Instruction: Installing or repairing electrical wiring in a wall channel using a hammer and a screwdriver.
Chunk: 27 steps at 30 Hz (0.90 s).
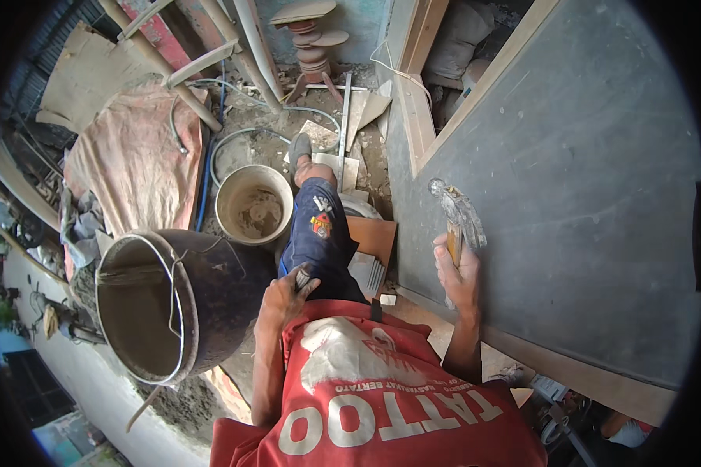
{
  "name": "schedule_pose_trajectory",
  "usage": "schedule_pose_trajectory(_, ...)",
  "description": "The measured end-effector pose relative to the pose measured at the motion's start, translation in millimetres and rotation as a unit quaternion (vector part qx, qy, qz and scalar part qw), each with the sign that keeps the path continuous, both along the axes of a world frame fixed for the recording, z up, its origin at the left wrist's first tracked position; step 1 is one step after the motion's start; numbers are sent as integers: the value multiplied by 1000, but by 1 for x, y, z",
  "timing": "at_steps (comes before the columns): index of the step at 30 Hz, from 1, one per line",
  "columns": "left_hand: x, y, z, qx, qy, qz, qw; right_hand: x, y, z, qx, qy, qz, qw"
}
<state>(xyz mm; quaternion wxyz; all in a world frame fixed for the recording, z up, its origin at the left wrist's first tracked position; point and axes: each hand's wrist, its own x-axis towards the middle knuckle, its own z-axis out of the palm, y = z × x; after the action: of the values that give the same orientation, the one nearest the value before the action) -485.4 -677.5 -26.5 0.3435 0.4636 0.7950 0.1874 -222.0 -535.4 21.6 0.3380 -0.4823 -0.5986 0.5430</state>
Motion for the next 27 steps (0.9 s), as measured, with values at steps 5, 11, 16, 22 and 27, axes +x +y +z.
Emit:
schedule_pose_trajectory(5, -69, 125, -21, -144, -160, -2, 977, -42, 71, 0, 101, -47, -30, 993)
schedule_pose_trajectory(11, -198, 229, -114, -230, -296, 32, 926, -174, 255, 6, 36, -174, -248, 952)
schedule_pose_trajectory(16, -290, 309, -99, -302, -302, 95, 899, -193, 310, -11, -58, -477, -248, 841)
schedule_pose_trajectory(22, -368, 354, -85, -305, -233, 42, 923, -186, 291, 13, -47, -589, -195, 783)
schedule_pose_trajectory(27, -412, 409, -128, -244, -162, -20, 956, -202, 290, 83, 67, -603, -169, 777)
